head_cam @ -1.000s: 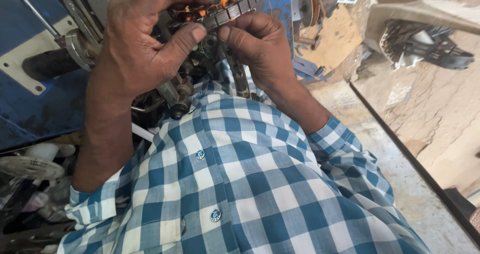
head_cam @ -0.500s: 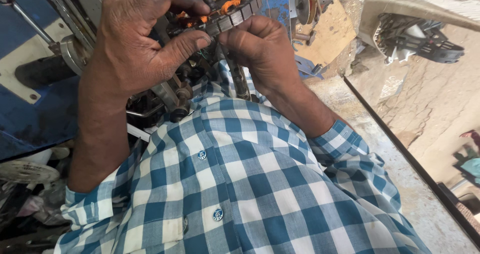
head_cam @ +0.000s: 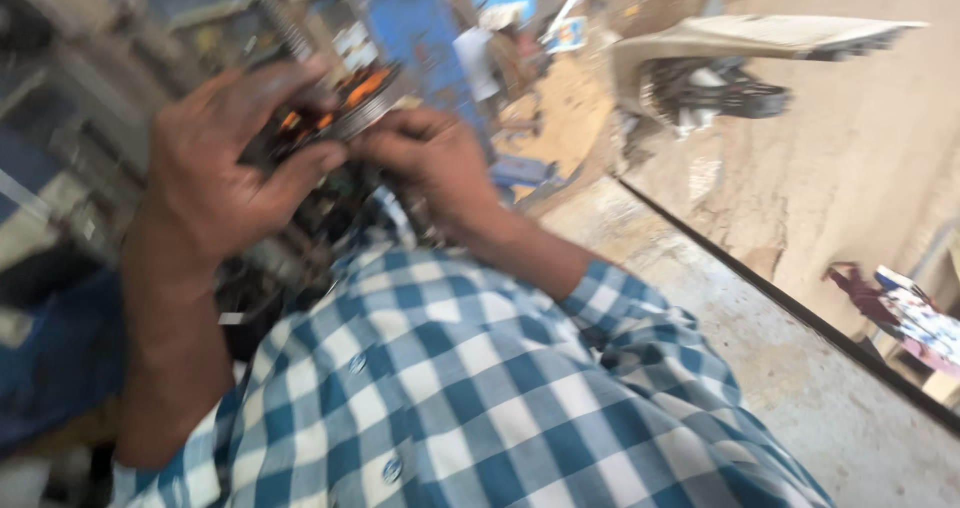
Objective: The person uses a bench vise to hold a cylindrical electrical component with copper windings. They remove a small white plastic piece, then use a hammer and pliers to adjust and inspect the windings. The person repeatedly handles the component, checking alignment and fit while seated at the workbench.
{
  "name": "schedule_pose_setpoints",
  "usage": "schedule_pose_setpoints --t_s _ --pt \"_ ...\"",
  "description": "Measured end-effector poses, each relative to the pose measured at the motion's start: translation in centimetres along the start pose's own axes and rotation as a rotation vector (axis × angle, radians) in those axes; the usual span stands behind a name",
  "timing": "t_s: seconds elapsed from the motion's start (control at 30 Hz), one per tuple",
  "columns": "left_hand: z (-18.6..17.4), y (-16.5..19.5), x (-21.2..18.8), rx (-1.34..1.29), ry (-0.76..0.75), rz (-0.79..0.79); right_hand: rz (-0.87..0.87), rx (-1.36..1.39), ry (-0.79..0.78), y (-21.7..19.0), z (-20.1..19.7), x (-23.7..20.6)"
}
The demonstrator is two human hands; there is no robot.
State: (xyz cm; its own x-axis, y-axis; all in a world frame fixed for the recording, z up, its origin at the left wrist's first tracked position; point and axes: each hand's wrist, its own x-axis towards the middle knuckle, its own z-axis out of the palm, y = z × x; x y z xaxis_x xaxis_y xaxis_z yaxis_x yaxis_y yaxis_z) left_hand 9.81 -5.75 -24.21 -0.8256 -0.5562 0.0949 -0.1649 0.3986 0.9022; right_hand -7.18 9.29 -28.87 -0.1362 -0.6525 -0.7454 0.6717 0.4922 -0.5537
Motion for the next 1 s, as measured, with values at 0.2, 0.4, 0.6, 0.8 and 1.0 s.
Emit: schedule_pose_setpoints --t_s 0.2,0.4,0.6,0.8,1.0 --pt "1.4 -0.1 -0.1 0.070 0.025 -0.110 -0.091 -0.099 0.025 1.6 -0.7 0.5" --pt "2.3 -1.9 -1.1 0.178 0.037 -0.116 -0.265 -0.092 0.057 3.7 -0.7 2.2" --pt "2.7 -3.0 -1.1 0.131 0.054 -0.120 -0.319 -0.255 0.075 3.6 -0.8 2.6" --pt "2.8 -3.4 -0.9 0.145 0.053 -0.167 -0.322 -0.324 0.094 2.9 -0.7 2.2" --pt "3.0 -5.5 -1.4 0.212 0.101 -0.074 -0.298 -0.340 0.075 3.5 -3.1 1.2"
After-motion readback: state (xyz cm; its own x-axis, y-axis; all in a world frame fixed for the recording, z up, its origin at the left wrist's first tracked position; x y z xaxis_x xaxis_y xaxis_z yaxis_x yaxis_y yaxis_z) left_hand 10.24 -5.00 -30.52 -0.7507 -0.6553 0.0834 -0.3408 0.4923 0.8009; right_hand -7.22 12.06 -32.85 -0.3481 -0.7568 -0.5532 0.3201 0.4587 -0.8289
